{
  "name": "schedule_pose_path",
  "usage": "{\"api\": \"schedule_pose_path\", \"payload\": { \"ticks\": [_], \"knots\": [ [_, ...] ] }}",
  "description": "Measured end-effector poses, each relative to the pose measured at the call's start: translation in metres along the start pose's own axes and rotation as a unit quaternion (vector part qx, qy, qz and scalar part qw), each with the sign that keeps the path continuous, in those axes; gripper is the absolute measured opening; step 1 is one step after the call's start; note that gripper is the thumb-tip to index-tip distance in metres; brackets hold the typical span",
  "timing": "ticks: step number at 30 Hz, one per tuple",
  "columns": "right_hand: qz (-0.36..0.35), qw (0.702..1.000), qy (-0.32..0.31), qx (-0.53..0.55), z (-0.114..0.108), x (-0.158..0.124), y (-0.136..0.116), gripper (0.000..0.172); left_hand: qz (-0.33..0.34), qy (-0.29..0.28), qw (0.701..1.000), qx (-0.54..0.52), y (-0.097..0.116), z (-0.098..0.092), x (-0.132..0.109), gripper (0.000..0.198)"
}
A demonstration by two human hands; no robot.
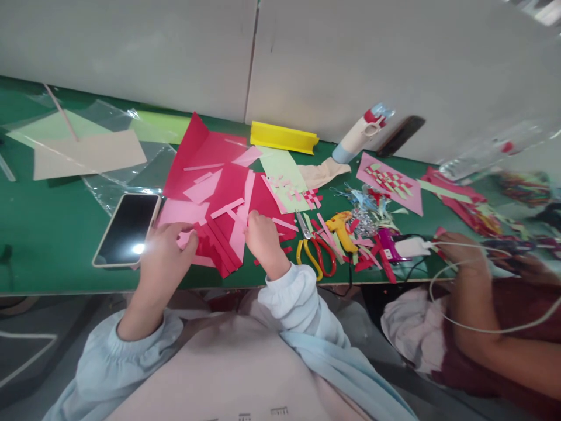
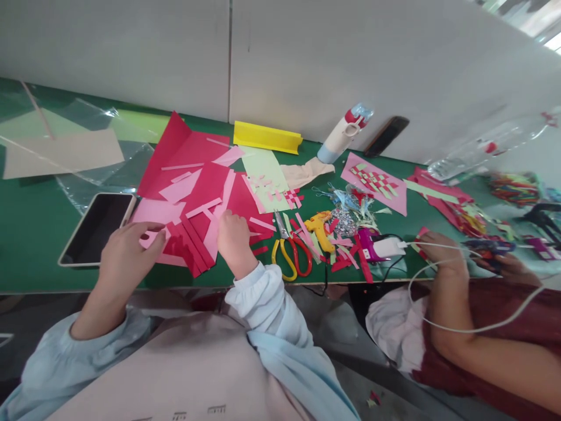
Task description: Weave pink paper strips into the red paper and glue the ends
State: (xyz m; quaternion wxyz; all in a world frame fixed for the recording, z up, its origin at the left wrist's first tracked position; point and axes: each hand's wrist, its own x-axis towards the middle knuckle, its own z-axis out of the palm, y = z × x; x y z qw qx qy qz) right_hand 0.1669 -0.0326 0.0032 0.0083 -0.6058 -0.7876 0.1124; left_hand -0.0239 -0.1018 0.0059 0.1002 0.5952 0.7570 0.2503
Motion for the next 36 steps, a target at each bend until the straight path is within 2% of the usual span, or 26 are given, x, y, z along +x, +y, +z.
{"api": "schedule_pose_path", "payload": {
  "ticks": [6, 11, 16, 22, 26, 30, 32, 36],
  "knots": [
    [0.001, 1.0, -0.023, 0.006, -0.002, 0.005, 0.004, 0.016, 0.04, -0.009, 0.999, -0.015, 0.006, 0.009, 0.002, 0.034],
    [-0.026, 0.999, -0.011, -0.014, -0.006, 0.003, 0.0, 0.019, 0.049, -0.023, 0.998, -0.016, 0.011, 0.012, 0.003, 0.036],
    [-0.045, 0.998, 0.001, -0.038, -0.011, -0.008, 0.001, 0.026, 0.016, -0.039, 0.998, -0.035, 0.014, 0.008, 0.004, 0.038],
    [-0.048, 0.999, 0.02, 0.001, -0.013, -0.025, 0.021, 0.017, -0.024, -0.117, 0.986, -0.116, 0.016, 0.015, 0.007, 0.036],
    [-0.068, 0.995, 0.047, 0.048, -0.013, -0.037, 0.033, 0.018, -0.063, -0.186, 0.944, -0.265, 0.023, 0.026, 0.009, 0.038],
    [-0.112, 0.984, 0.123, 0.061, -0.01, -0.057, 0.039, 0.022, -0.168, -0.249, 0.865, -0.403, 0.03, 0.027, 0.007, 0.055],
    [-0.141, 0.975, 0.164, 0.054, -0.005, -0.068, 0.042, 0.022, -0.188, -0.286, 0.835, -0.432, 0.03, 0.023, 0.003, 0.061],
    [-0.172, 0.954, 0.238, 0.052, 0.009, -0.088, 0.049, 0.02, -0.163, -0.381, 0.808, -0.418, 0.028, 0.012, -0.007, 0.058]
  ]
}}
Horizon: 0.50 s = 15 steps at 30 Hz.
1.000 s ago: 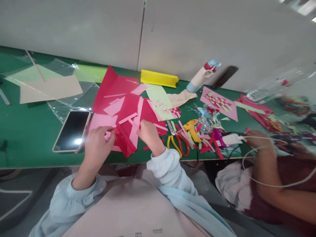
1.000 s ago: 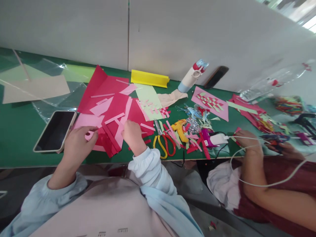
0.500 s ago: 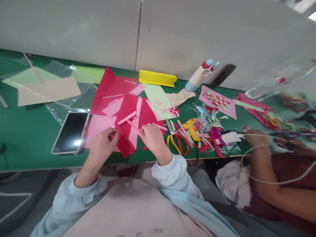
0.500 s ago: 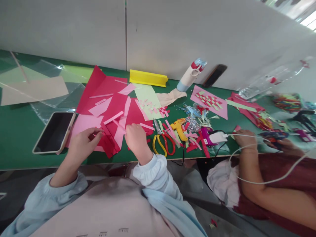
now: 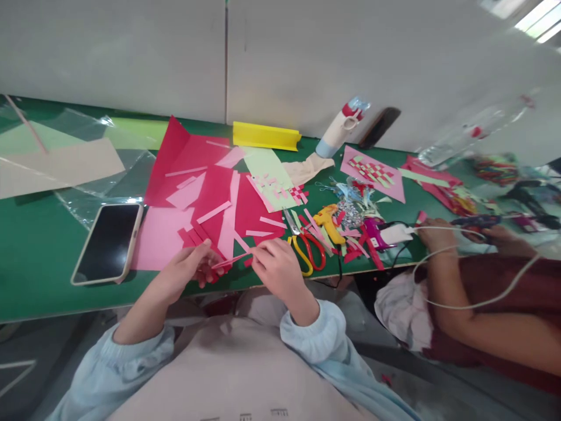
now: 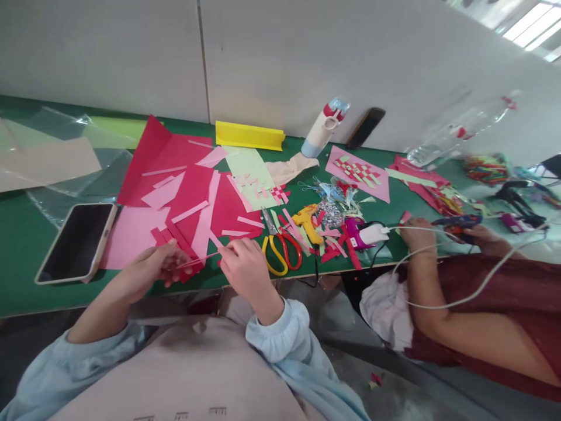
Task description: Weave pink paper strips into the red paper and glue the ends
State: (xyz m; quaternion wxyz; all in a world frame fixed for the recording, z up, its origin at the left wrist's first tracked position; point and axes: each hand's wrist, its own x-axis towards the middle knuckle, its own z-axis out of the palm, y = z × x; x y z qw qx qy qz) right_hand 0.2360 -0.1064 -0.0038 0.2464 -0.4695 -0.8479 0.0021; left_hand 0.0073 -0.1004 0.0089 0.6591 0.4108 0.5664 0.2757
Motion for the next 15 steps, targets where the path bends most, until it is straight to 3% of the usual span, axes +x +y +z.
{"api": "schedule_pose_path", "payload": {
  "ticks": [3, 8, 12, 15],
  "knots": [
    [-0.012, 0.999, 0.039, -0.007, 0.002, -0.011, 0.001, 0.02, -0.023, -0.049, 0.998, 0.034, -0.002, 0.002, -0.009, 0.06],
    [-0.026, 0.995, 0.096, -0.019, 0.002, -0.017, -0.001, 0.019, -0.04, -0.065, 0.994, 0.075, -0.007, 0.004, -0.016, 0.059],
    [-0.032, 0.995, 0.096, -0.012, 0.001, -0.017, -0.002, 0.02, -0.018, -0.09, 0.991, 0.094, -0.009, 0.001, -0.015, 0.05],
    [-0.037, 0.995, 0.09, -0.004, 0.002, -0.014, -0.001, 0.02, 0.009, -0.076, 0.99, 0.116, -0.008, -0.002, -0.014, 0.047]
  ]
}}
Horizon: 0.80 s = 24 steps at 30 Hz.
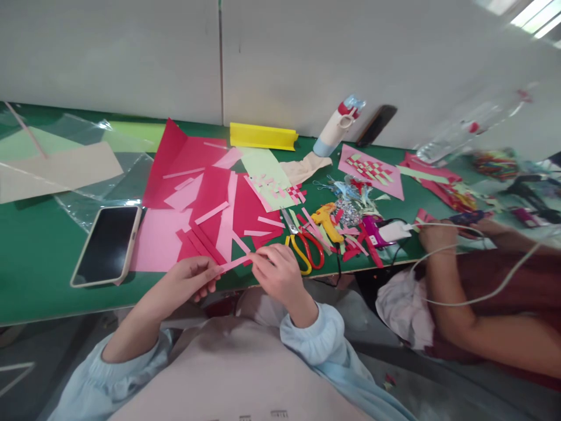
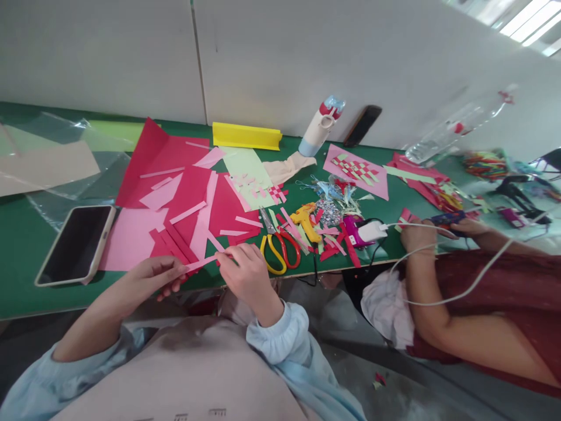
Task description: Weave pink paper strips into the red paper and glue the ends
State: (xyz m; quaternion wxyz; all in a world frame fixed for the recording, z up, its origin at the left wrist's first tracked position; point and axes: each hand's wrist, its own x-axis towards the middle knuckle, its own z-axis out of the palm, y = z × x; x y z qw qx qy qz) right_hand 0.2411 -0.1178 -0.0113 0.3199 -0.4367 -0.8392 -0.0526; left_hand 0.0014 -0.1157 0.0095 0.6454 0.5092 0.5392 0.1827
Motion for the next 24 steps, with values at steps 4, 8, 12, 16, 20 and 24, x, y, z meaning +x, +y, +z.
{"api": "schedule_pose_path", "payload": {
  "ticks": [4, 8, 12, 16, 20, 24],
  "knots": [
    [0.006, 1.0, 0.014, 0.009, 0.003, 0.01, 0.004, 0.021, 0.045, 0.067, 0.995, 0.056, 0.005, -0.007, -0.001, 0.045],
    [0.022, 0.999, -0.011, 0.041, 0.004, 0.028, 0.008, 0.024, 0.078, 0.114, 0.986, 0.089, 0.01, -0.014, -0.003, 0.045],
    [0.051, 0.993, -0.066, 0.085, 0.003, 0.045, 0.011, 0.024, 0.09, 0.144, 0.977, 0.129, 0.012, -0.02, -0.004, 0.044],
    [0.064, 0.98, -0.12, 0.146, 0.003, 0.06, 0.011, 0.024, 0.1, 0.157, 0.967, 0.173, 0.016, -0.021, -0.005, 0.041],
    [0.065, 0.961, -0.17, 0.21, 0.009, 0.073, 0.011, 0.023, 0.105, 0.166, 0.958, 0.21, 0.02, -0.022, -0.009, 0.039],
    [0.094, 0.918, -0.237, 0.303, 0.015, 0.083, 0.013, 0.01, 0.097, 0.176, 0.962, 0.185, 0.016, -0.026, -0.012, 0.041]
  ]
}}
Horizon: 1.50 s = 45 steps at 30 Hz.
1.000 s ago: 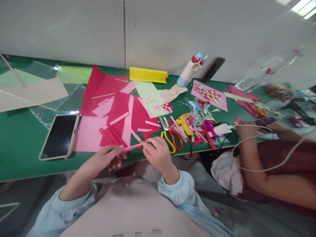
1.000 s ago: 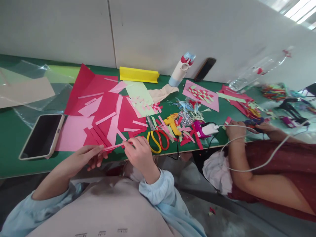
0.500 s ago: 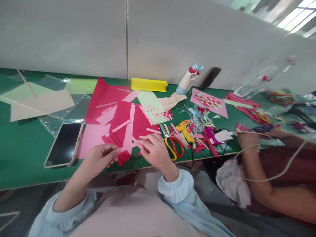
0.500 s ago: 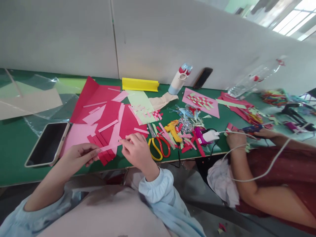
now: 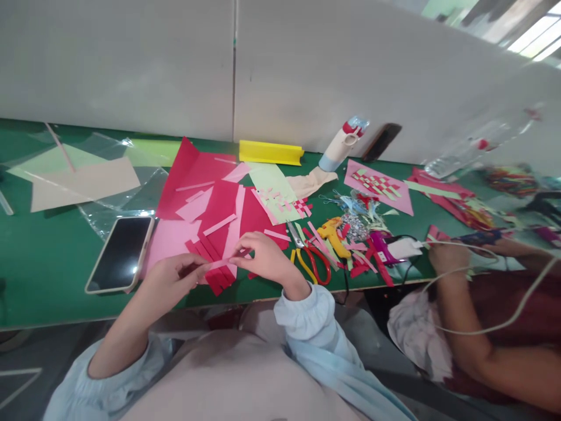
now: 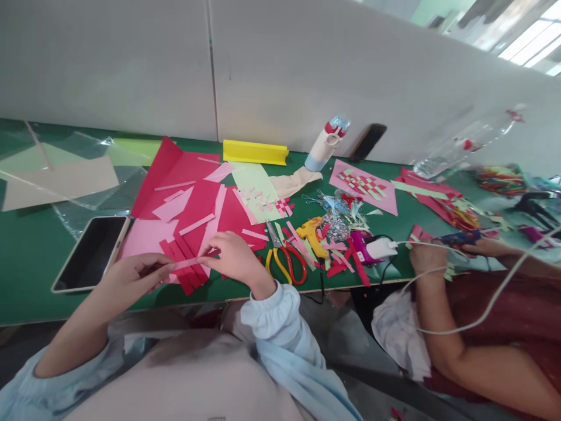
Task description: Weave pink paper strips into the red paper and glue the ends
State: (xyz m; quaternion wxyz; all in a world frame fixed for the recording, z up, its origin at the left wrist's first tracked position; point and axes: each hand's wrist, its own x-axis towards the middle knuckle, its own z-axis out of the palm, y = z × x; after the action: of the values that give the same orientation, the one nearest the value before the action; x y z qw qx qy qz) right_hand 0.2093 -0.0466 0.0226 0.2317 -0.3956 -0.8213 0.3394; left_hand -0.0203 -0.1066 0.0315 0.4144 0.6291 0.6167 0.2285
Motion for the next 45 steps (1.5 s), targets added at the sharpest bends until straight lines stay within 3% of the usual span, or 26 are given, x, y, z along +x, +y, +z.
{"api": "schedule_pose_path", "payload": {
  "ticks": [5, 10, 19, 26, 30, 41, 45],
  "knots": [
    [0.093, 0.987, -0.058, 0.121, 0.001, 0.005, 0.005, 0.006, -0.064, 0.035, 0.985, -0.158, -0.014, 0.004, -0.003, 0.044],
    [0.109, 0.979, -0.08, 0.153, 0.003, 0.004, 0.005, 0.008, -0.112, 0.07, 0.955, -0.264, -0.023, 0.01, -0.015, 0.046],
    [0.13, 0.972, -0.137, 0.139, 0.018, -0.007, 0.004, 0.007, -0.162, 0.019, 0.953, -0.255, -0.036, 0.025, -0.04, 0.048],
    [0.141, 0.961, -0.176, 0.162, 0.015, -0.016, 0.008, 0.013, -0.16, 0.047, 0.949, -0.267, -0.038, 0.034, -0.051, 0.045],
    [0.153, 0.957, -0.169, 0.18, 0.01, -0.02, 0.013, 0.012, -0.149, 0.049, 0.95, -0.271, -0.036, 0.038, -0.055, 0.043],
    [0.101, 0.976, -0.189, 0.024, 0.014, -0.012, -0.016, 0.01, -0.154, 0.066, 0.953, -0.253, -0.031, 0.056, -0.056, 0.041],
    [0.099, 0.975, -0.199, 0.003, 0.014, -0.013, -0.013, 0.01, -0.153, 0.035, 0.964, -0.216, -0.025, 0.055, -0.057, 0.043]
  ]
}}
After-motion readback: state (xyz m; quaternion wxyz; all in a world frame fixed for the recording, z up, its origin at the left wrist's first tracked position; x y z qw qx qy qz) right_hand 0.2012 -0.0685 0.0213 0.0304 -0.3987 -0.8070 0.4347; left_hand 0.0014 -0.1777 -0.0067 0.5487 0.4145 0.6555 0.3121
